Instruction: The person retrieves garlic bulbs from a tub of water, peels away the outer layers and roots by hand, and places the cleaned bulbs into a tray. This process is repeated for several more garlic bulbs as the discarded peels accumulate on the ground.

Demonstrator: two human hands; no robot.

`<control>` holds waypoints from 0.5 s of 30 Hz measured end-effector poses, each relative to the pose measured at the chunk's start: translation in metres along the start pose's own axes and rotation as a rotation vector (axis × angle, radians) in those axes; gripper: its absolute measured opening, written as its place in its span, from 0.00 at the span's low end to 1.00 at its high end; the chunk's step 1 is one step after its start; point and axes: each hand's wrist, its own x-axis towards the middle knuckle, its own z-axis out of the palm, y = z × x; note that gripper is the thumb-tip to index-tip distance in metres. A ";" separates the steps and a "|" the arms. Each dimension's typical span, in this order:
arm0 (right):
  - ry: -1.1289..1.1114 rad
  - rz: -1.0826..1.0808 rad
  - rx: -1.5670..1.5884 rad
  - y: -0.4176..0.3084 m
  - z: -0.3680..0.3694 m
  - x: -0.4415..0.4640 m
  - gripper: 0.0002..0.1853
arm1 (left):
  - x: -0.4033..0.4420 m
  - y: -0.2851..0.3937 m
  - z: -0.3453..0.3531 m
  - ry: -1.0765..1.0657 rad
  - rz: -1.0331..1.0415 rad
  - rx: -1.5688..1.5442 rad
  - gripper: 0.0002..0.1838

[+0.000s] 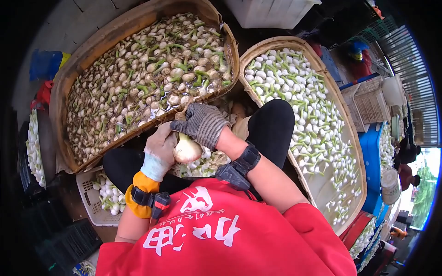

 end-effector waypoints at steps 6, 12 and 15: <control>0.120 -0.661 0.237 0.032 0.004 -0.004 0.13 | -0.002 0.008 -0.012 -0.109 -0.488 -0.765 0.09; -0.175 -0.247 0.230 0.025 -0.003 -0.015 0.20 | -0.007 0.020 -0.001 -0.074 -0.541 -0.688 0.10; 0.078 -0.724 -0.189 0.053 -0.013 -0.009 0.17 | -0.006 0.022 -0.004 0.047 -0.503 -0.764 0.11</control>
